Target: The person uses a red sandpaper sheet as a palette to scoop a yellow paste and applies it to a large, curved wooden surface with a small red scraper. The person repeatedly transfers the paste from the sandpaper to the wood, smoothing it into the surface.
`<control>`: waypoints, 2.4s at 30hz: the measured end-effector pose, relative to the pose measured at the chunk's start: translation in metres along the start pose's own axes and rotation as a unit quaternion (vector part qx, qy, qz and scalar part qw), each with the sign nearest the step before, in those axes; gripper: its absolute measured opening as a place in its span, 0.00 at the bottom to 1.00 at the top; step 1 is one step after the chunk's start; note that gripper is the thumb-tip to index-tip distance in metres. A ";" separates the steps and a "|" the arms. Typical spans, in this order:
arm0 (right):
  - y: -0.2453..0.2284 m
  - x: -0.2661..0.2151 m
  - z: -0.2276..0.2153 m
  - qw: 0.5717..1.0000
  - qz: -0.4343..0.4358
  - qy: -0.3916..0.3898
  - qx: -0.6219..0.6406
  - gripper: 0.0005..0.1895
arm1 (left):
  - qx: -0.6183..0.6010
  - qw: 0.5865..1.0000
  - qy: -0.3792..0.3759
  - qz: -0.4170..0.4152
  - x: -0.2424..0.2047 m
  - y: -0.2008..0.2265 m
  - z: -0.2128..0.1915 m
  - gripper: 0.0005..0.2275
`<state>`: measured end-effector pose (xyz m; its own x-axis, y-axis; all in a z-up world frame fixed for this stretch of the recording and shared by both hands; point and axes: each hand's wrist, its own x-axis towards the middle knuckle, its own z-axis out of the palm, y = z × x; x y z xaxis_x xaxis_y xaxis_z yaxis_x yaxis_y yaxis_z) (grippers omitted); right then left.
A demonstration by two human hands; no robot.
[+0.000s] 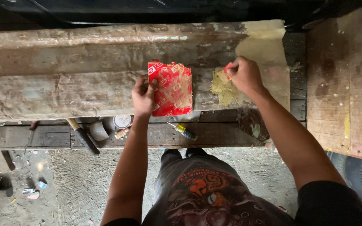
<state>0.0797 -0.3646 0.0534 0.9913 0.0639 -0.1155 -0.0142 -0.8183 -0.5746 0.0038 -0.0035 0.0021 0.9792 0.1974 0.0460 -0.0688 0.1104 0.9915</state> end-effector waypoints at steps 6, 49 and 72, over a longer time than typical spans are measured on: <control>0.014 0.001 -0.023 0.994 -0.040 0.090 -0.050 0.07 | 0.042 0.999 0.014 -0.030 0.003 0.002 0.003 0.09; -0.012 -0.005 0.031 0.983 0.096 0.101 -0.115 0.08 | -0.041 0.996 -0.067 -0.047 0.037 -0.007 0.022 0.05; -0.053 -0.054 -0.012 0.950 -0.196 0.087 -0.228 0.16 | -0.022 0.999 -0.042 -0.024 0.036 -0.028 0.022 0.07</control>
<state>0.0288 -0.3312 0.1003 0.9160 0.3518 0.1929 0.3793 -0.9159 -0.1310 0.0455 -0.0206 -0.0209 0.9940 0.1088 0.0110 -0.0286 0.1611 0.9865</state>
